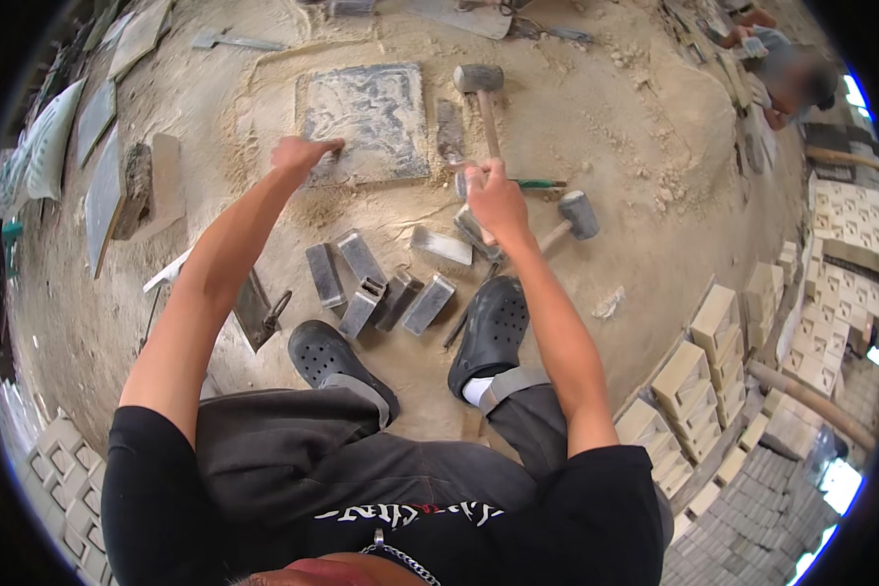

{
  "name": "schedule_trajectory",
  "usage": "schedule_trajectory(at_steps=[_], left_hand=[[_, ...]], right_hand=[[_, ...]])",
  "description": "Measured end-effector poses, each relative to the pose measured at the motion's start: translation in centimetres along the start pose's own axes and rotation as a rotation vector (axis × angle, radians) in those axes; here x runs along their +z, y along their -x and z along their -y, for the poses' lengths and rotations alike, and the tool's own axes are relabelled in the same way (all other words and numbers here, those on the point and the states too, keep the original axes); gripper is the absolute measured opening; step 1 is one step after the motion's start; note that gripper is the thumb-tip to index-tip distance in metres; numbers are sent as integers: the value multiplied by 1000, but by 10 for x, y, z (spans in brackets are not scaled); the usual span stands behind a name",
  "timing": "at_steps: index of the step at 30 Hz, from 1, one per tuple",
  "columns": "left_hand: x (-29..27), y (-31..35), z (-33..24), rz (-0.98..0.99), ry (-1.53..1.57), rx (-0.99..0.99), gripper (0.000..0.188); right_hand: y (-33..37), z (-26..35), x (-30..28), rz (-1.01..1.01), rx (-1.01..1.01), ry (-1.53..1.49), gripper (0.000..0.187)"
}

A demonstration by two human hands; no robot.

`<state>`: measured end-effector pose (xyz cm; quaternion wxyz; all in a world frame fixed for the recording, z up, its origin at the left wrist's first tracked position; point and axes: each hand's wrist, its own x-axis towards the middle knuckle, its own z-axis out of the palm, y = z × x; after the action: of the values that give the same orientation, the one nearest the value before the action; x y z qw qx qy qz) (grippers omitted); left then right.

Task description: The person assembles a multi-part metal mold by placing shaped inserts into a frame, securing them with metal pins, and using pliers to tighten wire fasteners.

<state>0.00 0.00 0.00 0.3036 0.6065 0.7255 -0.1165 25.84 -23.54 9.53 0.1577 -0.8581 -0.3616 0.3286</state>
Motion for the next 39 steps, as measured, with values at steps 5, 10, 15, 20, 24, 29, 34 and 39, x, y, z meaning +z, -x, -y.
schedule_trajectory(at_steps=[5, 10, 15, 20, 24, 29, 34, 39], left_hand=[[20, 16, -27, 189, 88, -53, 89], [30, -34, -7, 290, 548, -15, 77], [-2, -1, -47, 374, 883, 198, 61], [-58, -9, -60, 141, 555, 415, 62], [-144, -19, -76, 27, 675, 430, 47], [-205, 9, -64, -98, 868, 384, 40], [-217, 10, -35, 53, 1217, 494, 31], [-221, 1, -15, 55, 1251, 352, 30]], right_hand=[[21, -25, -18, -55, 9, 16, 44], [15, 0, 12, -73, -38, -55, 46], [41, -1, -9, -129, -25, -57, 46], [78, 42, 11, 146, -326, -60, 41], [109, 93, 77, 432, -527, -19, 38], [73, 185, 206, 532, -536, -110, 41], [16, 255, 284, 334, -518, -116, 45], [-6, 231, 268, 292, -308, -128, 45]])
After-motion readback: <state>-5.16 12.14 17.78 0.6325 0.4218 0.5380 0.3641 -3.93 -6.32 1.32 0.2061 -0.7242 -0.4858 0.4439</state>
